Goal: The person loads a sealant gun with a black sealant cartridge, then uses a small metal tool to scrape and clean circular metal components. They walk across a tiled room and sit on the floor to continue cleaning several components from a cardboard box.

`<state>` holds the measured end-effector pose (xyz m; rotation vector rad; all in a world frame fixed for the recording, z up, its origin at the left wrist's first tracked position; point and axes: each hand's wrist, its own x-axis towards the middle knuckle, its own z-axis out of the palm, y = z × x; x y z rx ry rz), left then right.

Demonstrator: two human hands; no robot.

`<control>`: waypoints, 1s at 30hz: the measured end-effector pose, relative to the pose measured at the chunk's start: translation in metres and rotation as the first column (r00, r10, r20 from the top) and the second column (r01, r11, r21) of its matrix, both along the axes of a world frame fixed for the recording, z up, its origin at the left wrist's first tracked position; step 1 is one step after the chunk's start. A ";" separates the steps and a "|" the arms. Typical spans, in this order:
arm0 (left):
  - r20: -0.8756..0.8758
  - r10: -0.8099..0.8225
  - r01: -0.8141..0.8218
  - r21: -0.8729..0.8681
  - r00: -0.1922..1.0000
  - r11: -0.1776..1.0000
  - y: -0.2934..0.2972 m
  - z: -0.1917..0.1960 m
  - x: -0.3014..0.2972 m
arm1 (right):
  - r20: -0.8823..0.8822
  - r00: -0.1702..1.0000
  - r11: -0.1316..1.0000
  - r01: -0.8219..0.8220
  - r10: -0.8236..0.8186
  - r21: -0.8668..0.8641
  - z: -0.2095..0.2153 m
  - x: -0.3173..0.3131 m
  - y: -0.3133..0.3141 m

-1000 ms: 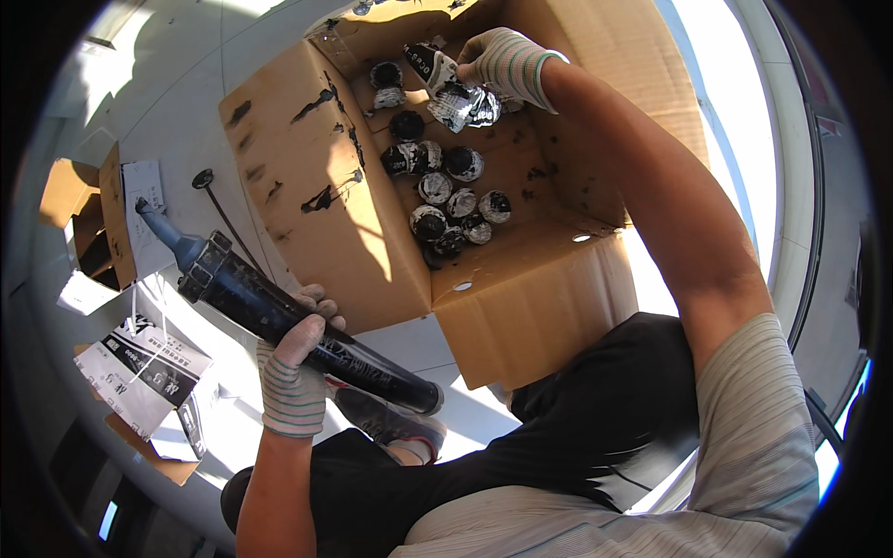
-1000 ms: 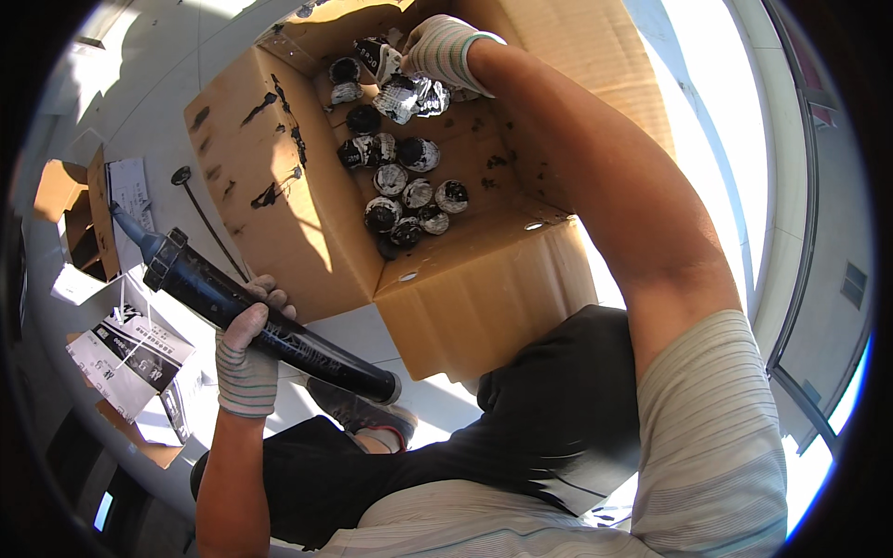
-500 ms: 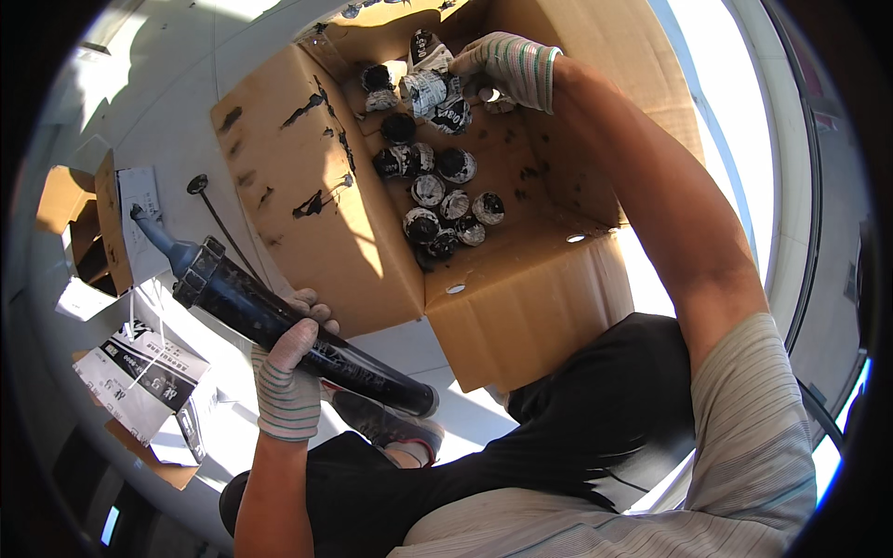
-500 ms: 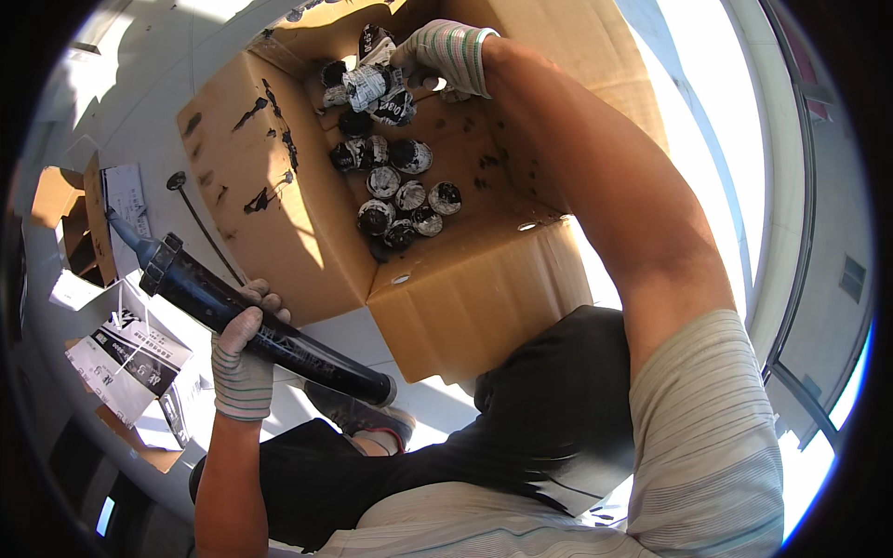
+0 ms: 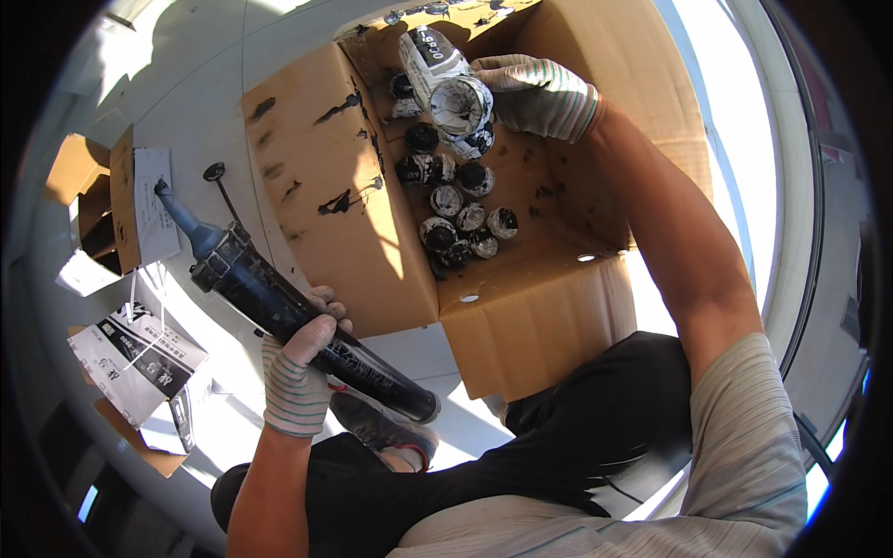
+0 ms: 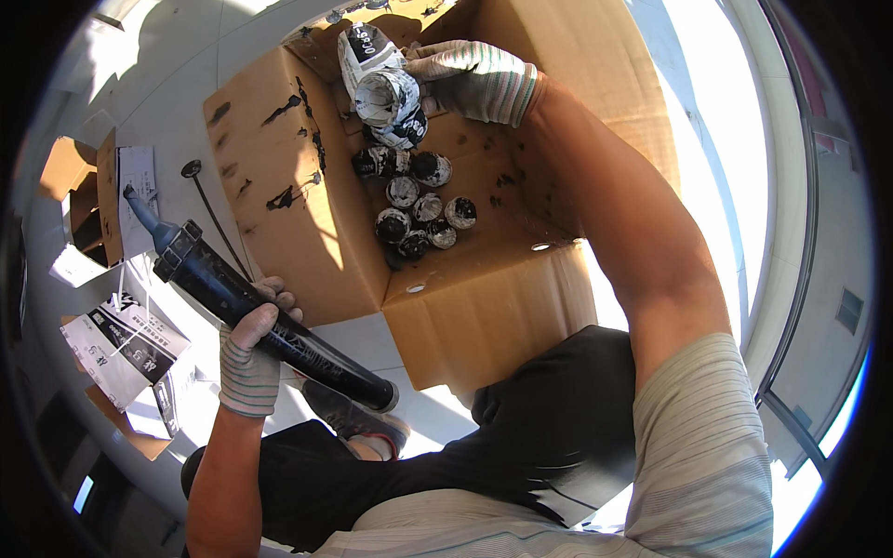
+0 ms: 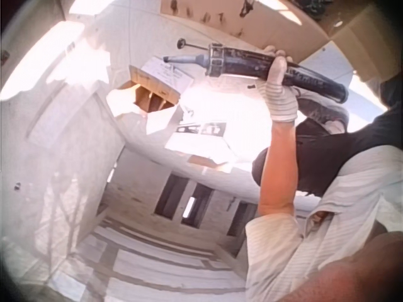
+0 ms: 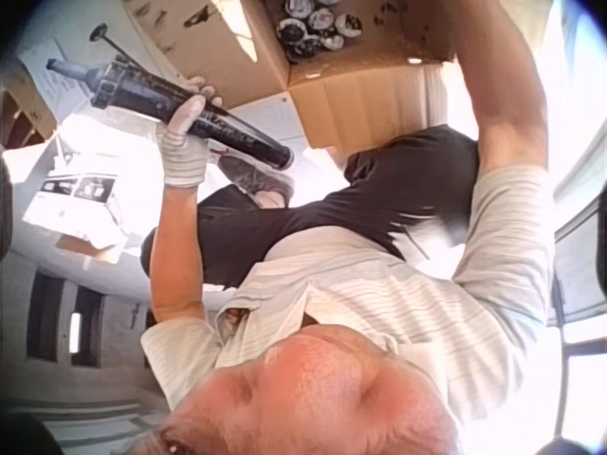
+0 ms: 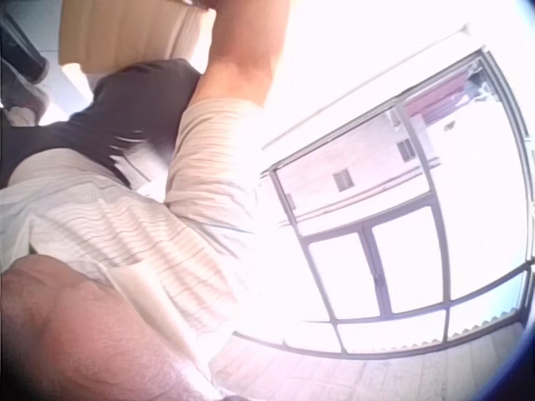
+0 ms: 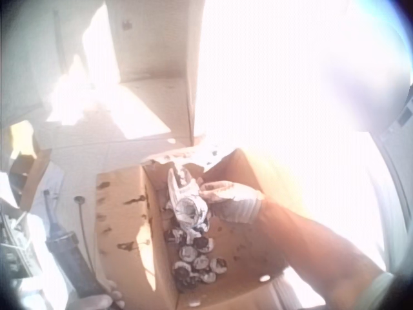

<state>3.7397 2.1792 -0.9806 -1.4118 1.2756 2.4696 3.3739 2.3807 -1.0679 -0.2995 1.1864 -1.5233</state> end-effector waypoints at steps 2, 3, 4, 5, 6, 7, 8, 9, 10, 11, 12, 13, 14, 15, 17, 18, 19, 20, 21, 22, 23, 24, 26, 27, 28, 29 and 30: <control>-0.021 -0.007 0.007 0.011 1.000 1.000 0.000 -0.001 -0.001 | 0.067 0.997 0.997 -0.021 0.026 -0.077 -0.006 -0.004 0.005; -0.026 -0.007 0.007 0.014 1.000 1.000 0.000 -0.001 -0.001 | 0.030 0.999 0.999 0.025 -0.023 -0.043 -0.012 -0.003 0.004; -0.029 -0.005 0.005 0.016 1.000 1.000 -0.001 -0.003 0.000 | -0.002 1.000 0.999 0.020 -0.020 -0.046 -0.014 -0.003 0.003; -0.032 -0.004 0.004 0.018 0.999 1.000 -0.001 -0.004 0.001 | -0.034 0.999 0.999 0.015 -0.017 -0.048 -0.015 -0.003 0.003; -0.030 -0.003 0.004 0.015 1.000 1.000 -0.001 -0.004 0.000 | -0.066 0.998 0.999 0.011 -0.015 -0.050 -0.016 -0.004 0.003; -0.026 0.000 0.001 0.012 1.000 1.000 -0.002 -0.003 0.001 | -0.271 0.961 0.997 -0.063 0.046 -0.053 -0.013 -0.004 0.004; -0.022 0.002 -0.002 0.009 1.000 1.000 -0.002 -0.003 0.001 | -0.467 0.880 0.992 -0.117 0.084 -0.043 -0.010 -0.005 0.004; -0.018 0.019 -0.018 0.022 1.000 1.000 -0.001 -0.002 0.001 | -0.701 0.704 0.983 -0.184 0.115 -0.024 -0.007 -0.004 0.004; -0.016 0.033 -0.032 0.037 0.999 0.999 -0.001 0.000 -0.002 | -0.808 0.576 0.970 -0.243 0.127 -0.021 -0.005 -0.005 0.006; -0.013 0.047 -0.046 0.051 0.999 0.998 0.000 0.002 -0.003 | -0.893 0.435 0.957 -0.289 0.114 -0.018 -0.002 -0.005 0.008; -0.019 0.043 -0.042 0.048 0.999 0.998 0.000 0.001 -0.003 | -0.909 0.406 0.940 -0.339 0.098 -0.050 0.002 -0.006 0.011; -0.020 0.040 -0.039 0.045 0.999 0.998 -0.001 0.000 -0.002 | -0.921 0.381 0.918 -0.388 0.080 -0.080 0.007 -0.004 0.011; -0.022 0.037 -0.036 0.042 0.999 0.998 -0.001 -0.001 -0.001 | -0.666 0.733 0.936 -0.318 0.141 -0.152 0.011 -0.002 0.009; -0.020 0.026 -0.026 0.033 0.999 0.999 -0.002 -0.002 0.000 | -0.282 0.945 0.957 -0.224 0.167 -0.186 0.015 0.000 0.007; -0.025 -0.004 0.004 0.018 1.000 1.000 -0.003 -0.005 0.001 | 0.152 0.979 0.978 -0.110 0.137 -0.175 0.020 0.001 0.006; -0.013 0.001 0.000 0.019 1.000 1.000 -0.002 -0.004 0.000 | 0.152 0.980 0.979 -0.098 0.126 -0.178 0.019 0.001 0.006; 0.000 0.008 -0.008 0.020 1.000 1.000 -0.002 -0.002 0.000 | 0.153 0.981 0.979 -0.088 0.117 -0.182 0.020 0.002 0.005; 0.013 0.014 -0.015 0.020 1.000 1.000 -0.001 -0.001 -0.001 | 0.173 0.976 0.975 -0.096 0.131 -0.198 0.021 0.002 0.004; 0.009 0.010 -0.010 0.016 1.000 1.000 -0.001 -0.002 0.000 | 0.193 0.971 0.971 -0.102 0.145 -0.215 0.022 0.003 0.003; 0.004 0.002 -0.002 0.013 1.000 1.000 -0.002 -0.002 0.000 | 0.211 0.965 0.967 -0.105 0.155 -0.231 0.024 0.003 0.004; -0.001 -0.007 0.007 0.009 1.000 1.000 -0.002 -0.003 0.000 | 0.073 0.989 0.978 -0.117 0.132 -0.175 0.017 0.001 0.006; -0.006 -0.006 0.006 0.009 1.000 1.000 -0.001 -0.002 -0.002 | -0.065 0.991 0.987 -0.122 0.116 -0.108 0.011 -0.001 0.007; -0.010 0.004 -0.004 0.005 1.000 1.000 0.000 0.001 -0.003 | 0.077 0.988 0.978 -0.117 0.132 -0.175 0.017 0.002 -0.001; -0.008 0.002 -0.001 0.001 1.000 1.000 0.000 0.001 -0.003 | 0.196 0.969 0.962 -0.099 0.151 -0.254 0.021 0.005 -0.003; -0.006 -0.004 0.004 -0.002 1.000 1.000 0.000 0.000 -0.003 | 0.199 0.965 0.957 -0.116 0.172 -0.264 0.023 0.006 -0.005; -0.004 -0.009 0.009 -0.005 1.000 1.000 0.000 0.000 -0.003 | 0.201 0.960 0.952 -0.134 0.193 -0.275 0.023 0.006 -0.007; -0.007 -0.005 0.005 -0.003 1.000 1.000 0.001 0.000 -0.003 | 0.204 0.955 0.946 -0.151 0.214 -0.286 0.024 0.007 -0.008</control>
